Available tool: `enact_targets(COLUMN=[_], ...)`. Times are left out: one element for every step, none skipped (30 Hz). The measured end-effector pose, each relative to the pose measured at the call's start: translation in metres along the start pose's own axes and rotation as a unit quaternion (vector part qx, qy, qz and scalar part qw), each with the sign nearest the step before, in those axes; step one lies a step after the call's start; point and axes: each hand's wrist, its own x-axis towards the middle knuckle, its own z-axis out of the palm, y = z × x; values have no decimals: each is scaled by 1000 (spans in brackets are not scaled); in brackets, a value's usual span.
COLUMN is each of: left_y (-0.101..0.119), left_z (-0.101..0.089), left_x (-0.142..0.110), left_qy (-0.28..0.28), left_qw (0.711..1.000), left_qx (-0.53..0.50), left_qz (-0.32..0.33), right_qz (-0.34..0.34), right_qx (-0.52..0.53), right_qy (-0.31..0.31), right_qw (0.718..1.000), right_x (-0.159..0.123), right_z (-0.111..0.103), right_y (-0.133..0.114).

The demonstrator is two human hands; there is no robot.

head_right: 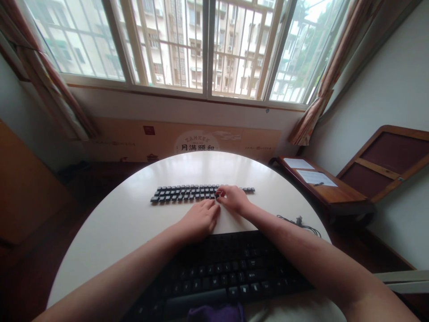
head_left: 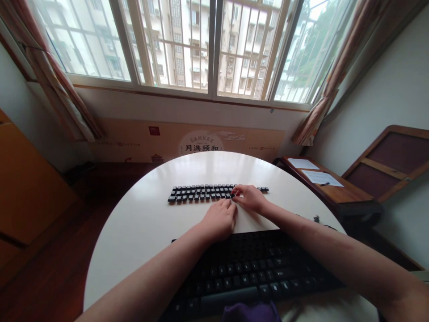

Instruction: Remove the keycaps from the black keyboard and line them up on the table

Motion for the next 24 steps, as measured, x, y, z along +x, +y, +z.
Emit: enact_targets(left_y=[0, 0, 0, 0, 0, 0, 0, 0, 0, 0, 0, -1, -1, -1, -1, -1, -1, 0, 0, 0, 1, 1, 2, 2], left_z=[0, 0, 0, 0, -1, -1, -1, -1, -1, 0, 0, 0, 0, 0, 0, 0, -1, -2, -2, -3, -5, -6, -8, -10], left_x=[0, 0, 0, 0, 0, 0, 0, 0, 0, 1, 1, 1, 2, 3, 3, 4, 4, 5, 5, 5, 5, 5, 5, 5], left_qy=[0, -1, -1, -2, -4, -7, -10, -15, -20, -24, -30, -36, -44, -49, -53, -55, -54, -52, -49, -46, -43, -41, -40, -38], left_qw=[1000, 1000, 1000, 1000, 1000, 1000, 1000, 1000, 1000, 1000, 999, 999, 999, 999, 998, 998, 998, 998, 999, 999, 999, 999, 999, 999], left_qx=[1, 1, 0, 0, -1, -1, 0, 1, 3, 6, 8, 9, 9, 9, 9, 9, 12, 15, 20, 24, 27, 29, 31, 31], left_qz=[-2, -3, -4, -4, -5, -7, -9, -12, -15, -17, -18, -19, -20, -21, -21, -20, -17, -13, -7, -1, 4, 8, 10, 10], right_qz=[0, -1, -1, -2, -4, -6, -8, -10, -14, -23, -36, -51, -68, -74, -68, -45, -10, 33, 78, 120, 156, 184, 204, 214], right_qx=[-2, -4, -6, -9, -11, -13, -16, -19, -22, -22, -16, -6, 13, 35, 57, 87, 128, 181, 241, 300, 350, 391, 420, 439], right_qy=[0, 1, 2, 4, 6, 8, 11, 14, 21, 33, 52, 75, 101, 122, 132, 137, 131, 109, 80, 47, 13, -12, -27, -33], right_qw=[1000, 1000, 1000, 1000, 1000, 1000, 1000, 1000, 999, 999, 998, 996, 993, 989, 987, 986, 983, 977, 964, 945, 923, 902, 884, 872], right_x=[0, 1, 1, 0, 0, -1, -3, -5, -9, -14, -20, -29, -38, -49, -61, -74, -88, -102, -116, -129, -141, -152, -161, -167], right_z=[0, 0, 0, 0, -1, -2, -5, -9, -15, -23, -33, -44, -57, -70, -83, -94, -104, -112, -117, -119, -118, -116, -111, -106], right_y=[0, 0, 0, -1, -2, -4, -7, -11, -15, -20, -25, -30, -34, -36, -37, -37, -35, -31, -27, -23, -19, -16, -14, -14])
